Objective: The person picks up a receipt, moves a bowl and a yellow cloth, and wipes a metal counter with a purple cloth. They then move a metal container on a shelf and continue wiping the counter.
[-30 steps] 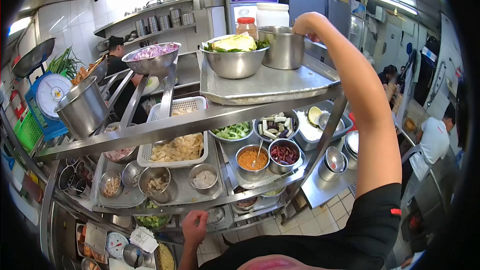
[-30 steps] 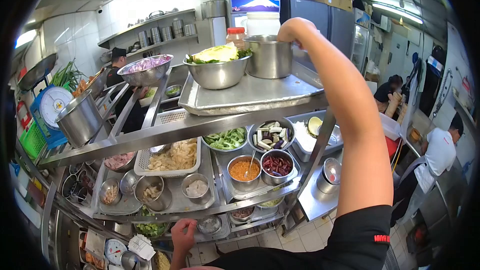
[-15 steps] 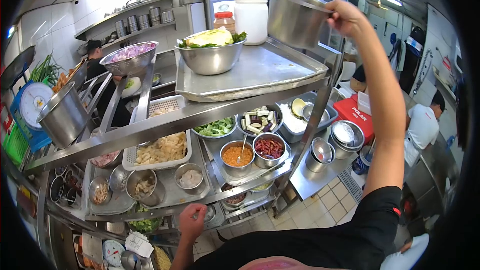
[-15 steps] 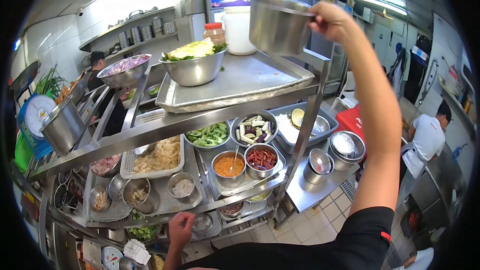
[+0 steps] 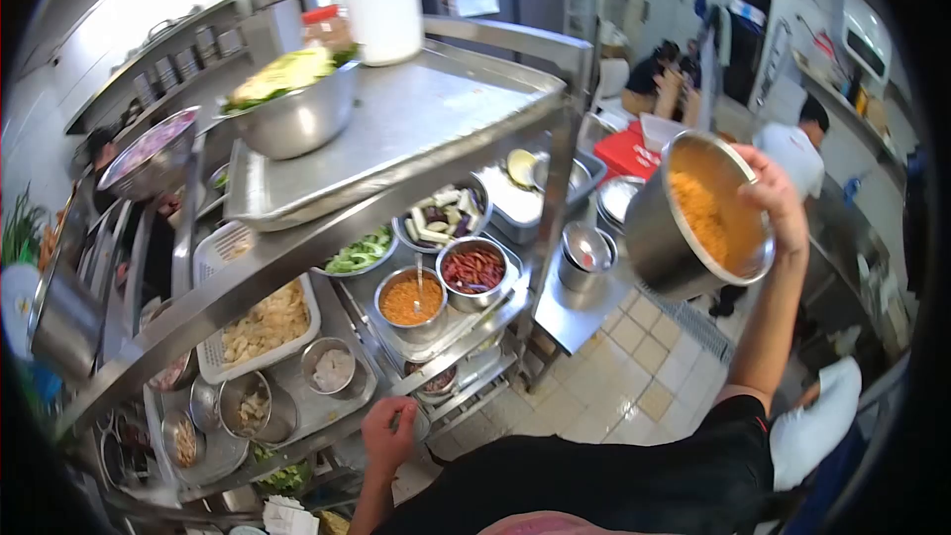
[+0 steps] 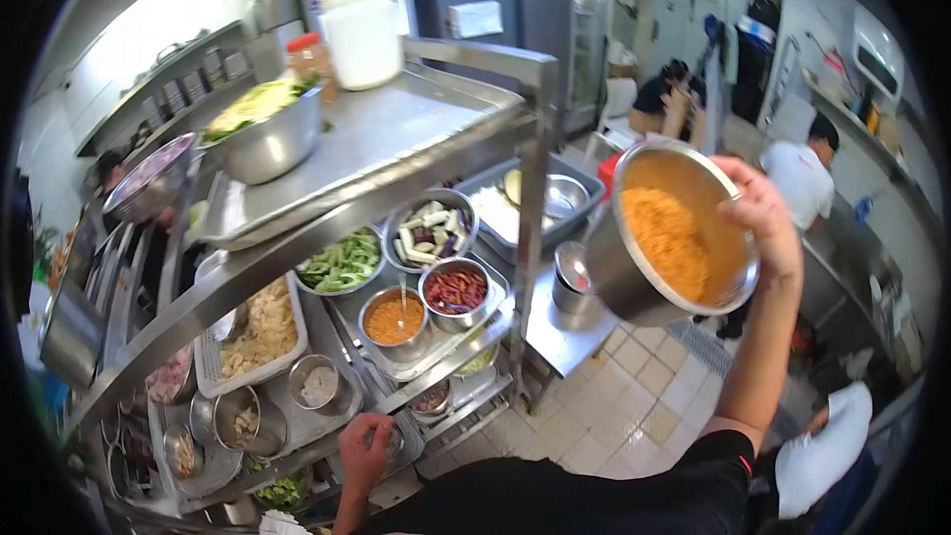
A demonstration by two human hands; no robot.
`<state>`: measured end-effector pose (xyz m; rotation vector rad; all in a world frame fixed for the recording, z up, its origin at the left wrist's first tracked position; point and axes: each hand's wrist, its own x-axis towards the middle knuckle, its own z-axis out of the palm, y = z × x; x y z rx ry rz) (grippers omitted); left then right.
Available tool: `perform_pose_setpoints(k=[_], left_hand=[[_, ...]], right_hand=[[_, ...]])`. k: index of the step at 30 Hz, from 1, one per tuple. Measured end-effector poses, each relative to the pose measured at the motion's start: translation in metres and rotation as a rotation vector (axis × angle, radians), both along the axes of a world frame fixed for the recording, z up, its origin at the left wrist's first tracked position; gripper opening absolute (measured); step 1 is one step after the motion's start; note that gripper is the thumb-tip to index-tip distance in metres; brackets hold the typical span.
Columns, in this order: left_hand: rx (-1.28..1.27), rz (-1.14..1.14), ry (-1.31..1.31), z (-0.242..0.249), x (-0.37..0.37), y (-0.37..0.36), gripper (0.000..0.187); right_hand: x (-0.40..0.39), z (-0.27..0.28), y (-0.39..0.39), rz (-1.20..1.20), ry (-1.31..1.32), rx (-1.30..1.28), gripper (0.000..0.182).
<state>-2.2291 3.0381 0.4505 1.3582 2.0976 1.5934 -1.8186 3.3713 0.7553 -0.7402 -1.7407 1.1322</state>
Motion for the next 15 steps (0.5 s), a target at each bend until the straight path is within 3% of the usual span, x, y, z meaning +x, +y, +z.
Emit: perform_pose_setpoints(k=[3,7,12,15], left_hand=[[-0.016,-0.073,0.019,0.017,0.004,0.015,0.007],[0.017,-0.157,0.059,0.019,0.004,0.028,0.010],[-0.012,-0.167,0.076,0.018,0.002,0.034,0.010],[-0.011,-0.165,0.079,0.011,0.002,0.026,0.010]], right_hand=[[-0.014,-0.066,-0.033,-0.104,0.095,-0.135,0.055],[-0.027,-0.123,-0.040,0.017,0.220,-0.269,0.047],[-0.024,-0.117,-0.042,0.042,0.219,-0.239,0.047],[-0.017,-0.089,-0.044,0.049,0.222,-0.207,0.065]])
